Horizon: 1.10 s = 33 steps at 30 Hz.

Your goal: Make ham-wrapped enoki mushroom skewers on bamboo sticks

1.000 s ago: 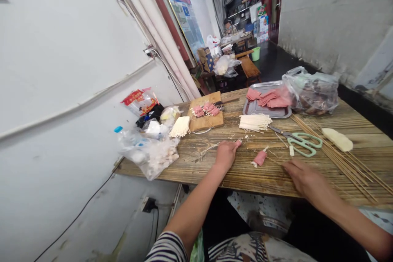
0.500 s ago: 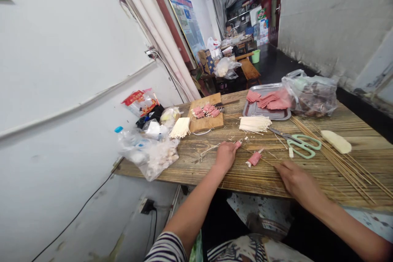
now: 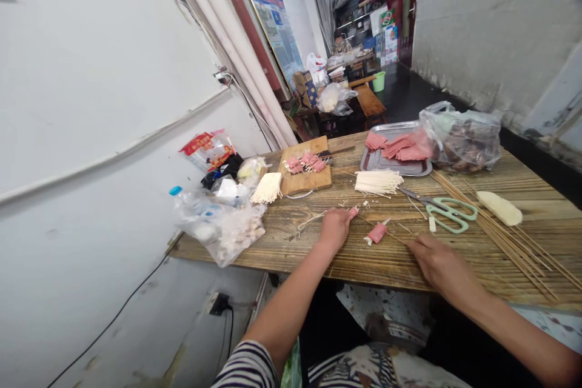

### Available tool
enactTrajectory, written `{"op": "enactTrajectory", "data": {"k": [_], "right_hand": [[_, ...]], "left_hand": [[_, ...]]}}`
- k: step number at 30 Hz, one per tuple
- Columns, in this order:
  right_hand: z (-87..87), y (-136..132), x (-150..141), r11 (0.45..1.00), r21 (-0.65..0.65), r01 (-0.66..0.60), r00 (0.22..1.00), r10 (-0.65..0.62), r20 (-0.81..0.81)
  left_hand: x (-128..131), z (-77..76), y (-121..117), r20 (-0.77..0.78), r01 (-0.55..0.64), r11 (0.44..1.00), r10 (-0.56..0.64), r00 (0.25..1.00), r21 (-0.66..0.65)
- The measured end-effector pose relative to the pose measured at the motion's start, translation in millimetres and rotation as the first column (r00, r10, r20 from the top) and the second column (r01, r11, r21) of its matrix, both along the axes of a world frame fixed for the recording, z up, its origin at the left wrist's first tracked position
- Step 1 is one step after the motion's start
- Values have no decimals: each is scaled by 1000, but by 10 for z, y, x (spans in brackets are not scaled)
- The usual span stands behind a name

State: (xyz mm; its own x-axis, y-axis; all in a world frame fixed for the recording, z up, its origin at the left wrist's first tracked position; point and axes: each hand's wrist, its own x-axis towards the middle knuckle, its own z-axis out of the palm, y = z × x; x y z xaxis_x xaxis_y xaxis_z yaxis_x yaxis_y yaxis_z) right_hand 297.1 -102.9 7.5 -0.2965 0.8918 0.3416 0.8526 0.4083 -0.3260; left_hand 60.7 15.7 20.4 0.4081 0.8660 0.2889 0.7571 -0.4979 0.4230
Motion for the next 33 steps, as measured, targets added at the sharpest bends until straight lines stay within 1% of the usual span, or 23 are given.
{"op": "enactTrajectory", "data": {"k": [5, 11, 16, 24, 29, 33], "right_hand": [[-10, -13, -2, 1000, -14, 13, 1000, -14, -5], [14, -4, 7, 999, -37, 4, 1000, -4, 4], [32, 12, 23, 998, -63, -11, 1000, 10, -24], [24, 28, 12, 1000, -25, -7, 999, 6, -47], [16, 44, 11, 999, -30, -22, 999, 20, -42], [34, 59, 4, 999, -42, -20, 1000, 19, -23]], "left_hand": [[-5, 5, -1, 23, 5, 1000, -5, 1000, -8], [-8, 0, 1, 8, 7, 1000, -7, 1000, 8], [-4, -7, 10, -19, 10, 1000, -10, 1000, 18], [-11, -19, 23, -40, 13, 1000, -12, 999, 14], [-16, -12, 22, -15, 23, 1000, -23, 1000, 7], [-19, -19, 31, -26, 24, 1000, -24, 999, 8]]}}
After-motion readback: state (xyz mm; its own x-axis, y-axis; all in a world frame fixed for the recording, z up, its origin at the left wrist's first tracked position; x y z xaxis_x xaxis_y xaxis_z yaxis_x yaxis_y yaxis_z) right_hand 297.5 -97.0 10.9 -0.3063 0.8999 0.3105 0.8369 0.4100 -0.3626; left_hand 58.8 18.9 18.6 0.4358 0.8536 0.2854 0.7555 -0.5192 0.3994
